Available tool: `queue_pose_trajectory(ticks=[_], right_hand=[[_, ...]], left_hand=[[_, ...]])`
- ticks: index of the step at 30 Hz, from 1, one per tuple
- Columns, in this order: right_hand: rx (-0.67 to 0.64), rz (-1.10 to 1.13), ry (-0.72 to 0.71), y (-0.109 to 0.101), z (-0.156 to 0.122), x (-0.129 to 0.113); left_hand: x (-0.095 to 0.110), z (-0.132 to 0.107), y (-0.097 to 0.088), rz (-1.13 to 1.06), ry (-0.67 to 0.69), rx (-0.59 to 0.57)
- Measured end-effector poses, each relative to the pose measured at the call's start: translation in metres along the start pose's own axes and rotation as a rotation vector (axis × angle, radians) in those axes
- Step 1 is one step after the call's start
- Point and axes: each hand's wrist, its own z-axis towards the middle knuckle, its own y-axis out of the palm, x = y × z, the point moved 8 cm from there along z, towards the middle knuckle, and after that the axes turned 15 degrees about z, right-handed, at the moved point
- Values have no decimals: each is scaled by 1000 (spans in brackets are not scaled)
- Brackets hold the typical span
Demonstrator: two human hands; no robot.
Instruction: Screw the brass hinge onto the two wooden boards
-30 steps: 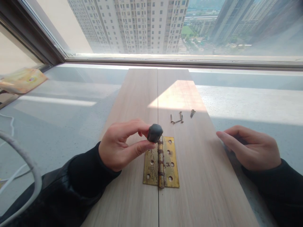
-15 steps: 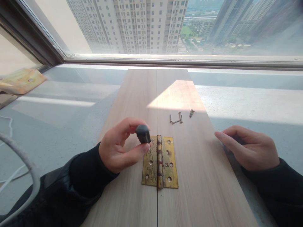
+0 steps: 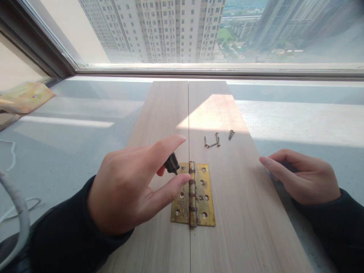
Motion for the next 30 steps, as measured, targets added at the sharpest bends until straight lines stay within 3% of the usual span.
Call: queue_pose_trajectory(ticks=[3, 7, 13, 17, 26, 30], right_hand=[[-2, 4, -1, 0, 0, 0], [-4, 6, 0, 1, 0, -1], [-9, 0, 4, 1, 0, 1], [-8, -2, 3, 1, 1, 1], [-12, 1, -19, 1, 0, 0], [-17, 0, -18, 1, 0, 2]], left_hand=[[-4, -2, -1, -9, -31, -26], [-11, -4, -5, 156, -99, -34], [-4, -5, -3, 125, -10, -183], [-8, -8, -5, 277, -44, -196], [-10, -3, -6, 271, -34, -105], [-24, -5, -2, 494, -121, -159]])
